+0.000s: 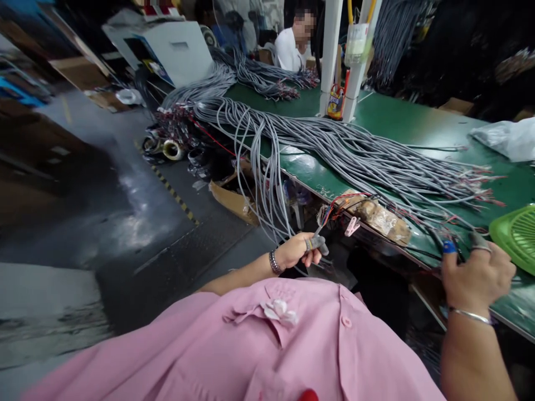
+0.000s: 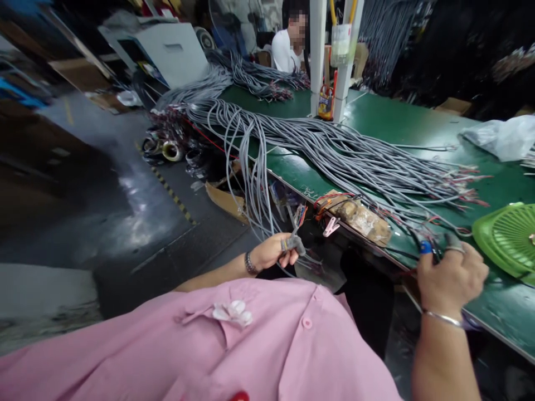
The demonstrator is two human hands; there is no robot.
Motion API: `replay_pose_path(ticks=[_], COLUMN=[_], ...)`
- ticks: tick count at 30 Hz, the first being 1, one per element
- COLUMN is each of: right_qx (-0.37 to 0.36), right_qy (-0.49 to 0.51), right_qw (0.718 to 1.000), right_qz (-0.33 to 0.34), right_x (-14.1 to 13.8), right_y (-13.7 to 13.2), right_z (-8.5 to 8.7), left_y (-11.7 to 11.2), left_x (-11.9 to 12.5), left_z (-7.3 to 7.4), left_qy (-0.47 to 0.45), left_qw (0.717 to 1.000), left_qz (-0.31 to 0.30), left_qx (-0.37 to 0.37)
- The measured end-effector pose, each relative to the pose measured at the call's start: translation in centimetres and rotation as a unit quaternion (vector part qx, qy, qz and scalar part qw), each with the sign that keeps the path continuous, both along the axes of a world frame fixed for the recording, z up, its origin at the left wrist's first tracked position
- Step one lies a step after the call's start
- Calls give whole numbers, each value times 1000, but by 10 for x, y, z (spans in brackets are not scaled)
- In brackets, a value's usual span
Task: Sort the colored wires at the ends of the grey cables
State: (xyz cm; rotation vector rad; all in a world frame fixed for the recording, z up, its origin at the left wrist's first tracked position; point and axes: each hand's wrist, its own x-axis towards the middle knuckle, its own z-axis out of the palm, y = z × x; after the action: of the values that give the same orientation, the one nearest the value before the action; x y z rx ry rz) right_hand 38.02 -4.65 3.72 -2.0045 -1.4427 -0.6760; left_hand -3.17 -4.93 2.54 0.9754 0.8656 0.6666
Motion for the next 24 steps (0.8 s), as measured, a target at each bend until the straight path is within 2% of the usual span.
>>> replay_pose_path(ticks=[2, 3, 4, 5, 6, 8, 10, 12, 14, 18, 20, 22, 24], right_qx=[-21, -39, -84, -144, -185, -216, -206, -181, -163, -146, -130, -123, -131], right_qy=[88, 147, 210, 275, 336, 454, 584, 658, 691, 709, 725, 752, 787], right_qw=[990, 973, 937, 878, 822, 733, 643, 586, 562, 554, 541, 513, 470], right_qz=[106, 174, 266, 364, 420, 458, 451, 437, 425, 410, 405, 395, 379], right_x=[-41, -65, -90, -114, -137, -174, -199, -215, -223, -230, -233, -239, -246], right_y=[-18, -27, -34, -39, -42, -39, -29, -17, -9, -5, -6, -7, -8], right_z=[11, 16, 20, 23, 26, 28, 28, 27, 26, 24, 24, 26, 29], left_y=[-4, -5, -7, -8, -10, -13, -16, -18, -21, -22, -21, -20, -19], left_x=[3, 5, 7, 9, 12, 18, 22, 23, 22, 14, 12, 13, 16], left_z=[1, 2, 3, 4, 6, 9, 13, 16, 19, 18, 15, 11, 7], left_qy=[-7, -10, -9, -7, -1, 18, 38, 50, 46, -12, -33, -61, -115], left_qw=[1000, 1000, 1000, 1000, 999, 999, 998, 998, 998, 998, 993, 991, 986], left_qz=[-8, -12, -16, -21, -26, -32, -34, -30, -21, 34, 73, 95, 107], left_qx=[11, 15, 18, 20, 21, 21, 25, 29, 28, 60, 83, 78, 54])
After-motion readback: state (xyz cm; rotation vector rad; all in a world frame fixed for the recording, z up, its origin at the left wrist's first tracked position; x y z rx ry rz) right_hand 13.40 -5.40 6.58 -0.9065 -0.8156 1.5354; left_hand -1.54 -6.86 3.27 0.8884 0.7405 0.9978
